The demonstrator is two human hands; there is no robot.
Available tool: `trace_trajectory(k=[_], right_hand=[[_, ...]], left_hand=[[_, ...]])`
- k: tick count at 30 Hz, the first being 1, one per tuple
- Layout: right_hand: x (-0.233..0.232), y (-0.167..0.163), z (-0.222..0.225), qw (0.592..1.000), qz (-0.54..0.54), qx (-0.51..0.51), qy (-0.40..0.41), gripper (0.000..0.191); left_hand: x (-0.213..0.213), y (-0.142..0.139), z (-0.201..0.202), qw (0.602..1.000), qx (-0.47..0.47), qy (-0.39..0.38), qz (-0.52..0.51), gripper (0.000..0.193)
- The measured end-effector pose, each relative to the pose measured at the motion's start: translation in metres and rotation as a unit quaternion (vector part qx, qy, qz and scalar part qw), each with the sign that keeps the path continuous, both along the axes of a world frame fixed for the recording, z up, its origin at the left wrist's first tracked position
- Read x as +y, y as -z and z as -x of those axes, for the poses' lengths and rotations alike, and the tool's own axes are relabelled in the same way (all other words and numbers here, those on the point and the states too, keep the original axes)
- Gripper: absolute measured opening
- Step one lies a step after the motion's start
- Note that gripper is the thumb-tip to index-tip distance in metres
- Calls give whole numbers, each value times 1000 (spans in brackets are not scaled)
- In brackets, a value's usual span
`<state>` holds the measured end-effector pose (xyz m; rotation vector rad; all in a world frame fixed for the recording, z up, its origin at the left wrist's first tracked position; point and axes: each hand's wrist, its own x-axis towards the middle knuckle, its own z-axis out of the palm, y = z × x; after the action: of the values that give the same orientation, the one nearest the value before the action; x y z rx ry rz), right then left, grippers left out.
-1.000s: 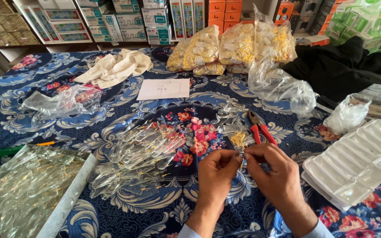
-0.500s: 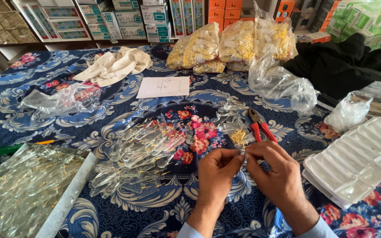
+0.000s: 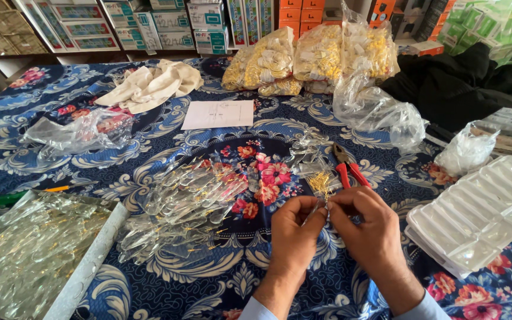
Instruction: The person repeatedly picks up small transparent plastic pieces and gold-colored pins from a table, inserts the pins into the plastic pieces, and places the assembled units into a white plastic tray. The person also briefly handles a stack of white plastic trays.
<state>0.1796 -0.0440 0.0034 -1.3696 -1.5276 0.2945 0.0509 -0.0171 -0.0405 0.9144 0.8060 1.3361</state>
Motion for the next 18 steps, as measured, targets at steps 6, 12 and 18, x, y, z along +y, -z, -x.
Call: trace_trajectory(k=[6, 12, 18], right_hand=[[22, 22, -15, 919, 192, 338, -72, 13], [20, 23, -19, 925, 181, 326, -72, 14], [16, 14, -16, 948, 162, 267, -56, 14]], left_hand=[[-2, 2, 0, 996, 70, -20, -54, 9], [-4, -4, 0, 991, 105, -30, -70, 9], [-6, -9, -1, 997, 73, -13, -30, 10]])
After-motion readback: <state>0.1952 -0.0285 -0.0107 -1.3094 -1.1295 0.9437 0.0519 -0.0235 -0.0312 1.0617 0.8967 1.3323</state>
